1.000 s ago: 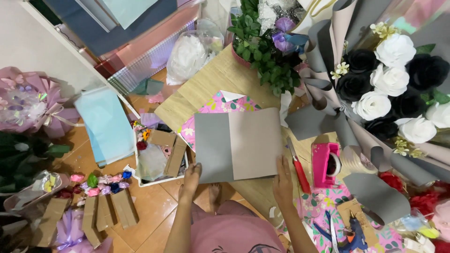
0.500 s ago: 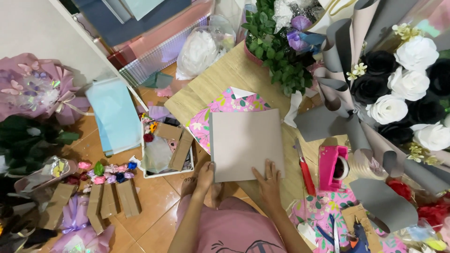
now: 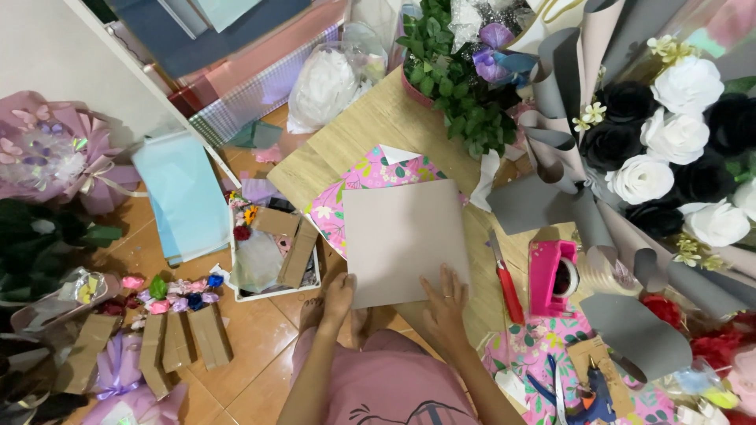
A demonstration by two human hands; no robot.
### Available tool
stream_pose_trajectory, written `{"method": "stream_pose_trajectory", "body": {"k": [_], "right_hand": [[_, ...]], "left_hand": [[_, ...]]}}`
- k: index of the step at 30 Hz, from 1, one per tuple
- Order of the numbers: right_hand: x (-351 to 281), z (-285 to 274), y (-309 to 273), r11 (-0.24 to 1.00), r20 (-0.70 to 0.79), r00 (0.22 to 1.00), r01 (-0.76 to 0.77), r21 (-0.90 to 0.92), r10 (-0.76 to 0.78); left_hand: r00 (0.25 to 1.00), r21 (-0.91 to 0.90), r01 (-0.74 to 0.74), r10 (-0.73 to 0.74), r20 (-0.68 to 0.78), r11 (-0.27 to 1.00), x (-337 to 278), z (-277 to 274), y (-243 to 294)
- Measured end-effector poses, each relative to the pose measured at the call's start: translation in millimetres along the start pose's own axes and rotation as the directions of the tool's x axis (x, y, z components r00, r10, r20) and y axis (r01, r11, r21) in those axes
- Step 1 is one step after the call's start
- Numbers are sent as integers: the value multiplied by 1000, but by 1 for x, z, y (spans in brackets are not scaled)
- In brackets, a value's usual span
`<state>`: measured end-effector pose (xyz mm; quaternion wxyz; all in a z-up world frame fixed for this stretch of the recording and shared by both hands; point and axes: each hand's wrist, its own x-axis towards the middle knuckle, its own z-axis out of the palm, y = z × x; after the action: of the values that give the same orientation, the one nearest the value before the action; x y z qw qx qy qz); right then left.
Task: Cutting and folding decorative wrapping paper to assemble a floral bouquet.
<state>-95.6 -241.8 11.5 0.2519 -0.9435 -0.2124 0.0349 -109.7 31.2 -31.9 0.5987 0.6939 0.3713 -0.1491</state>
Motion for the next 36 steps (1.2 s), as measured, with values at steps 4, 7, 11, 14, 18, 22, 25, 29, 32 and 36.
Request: {"method": "stream_pose_trajectory", "body": {"k": [4, 7, 11, 14, 18, 22, 25, 29, 32, 36], "right_hand": [[11, -3, 24, 977, -110, 973, -193, 94, 203], [24, -12, 35, 952, -179, 940, -266, 151, 291], [43, -24, 36, 853, -42, 890, -421, 309, 454], [55, -34, 26, 809, 24, 864, -481, 337, 504], [63, -39, 20, 783, 79, 829, -551, 287, 554], [66, -38, 22, 806, 75, 834, -548, 223, 546], [68, -49, 6, 786, 98, 822, -567, 248, 562], [69, -52, 2, 767, 114, 801, -597, 235, 588], [70, -52, 0, 770, 109, 803, -593, 237, 585], [70, -50, 1, 780, 87, 813, -578, 240, 576]], "left_hand": [[1000, 44, 7, -8, 25, 999, 8, 0, -17], [998, 27, -57, 56, 29, 998, 12, -2, -22], [998, -3, -15, 15, 54, 1000, -5, -8, -2], [999, 2, -13, 13, 47, 1000, -6, -9, -2], [1000, 3, -11, 11, 27, 1000, 7, -4, -16], [999, -6, -8, 9, 48, 1000, 1, -8, -8], [999, 9, -17, 16, 45, 1000, 8, -5, -17], [998, 0, -38, 38, 41, 999, 13, -4, -24], [999, 2, -43, 43, 33, 999, 14, -3, -25], [999, 12, -39, 39, 22, 999, 19, -1, -32]]}}
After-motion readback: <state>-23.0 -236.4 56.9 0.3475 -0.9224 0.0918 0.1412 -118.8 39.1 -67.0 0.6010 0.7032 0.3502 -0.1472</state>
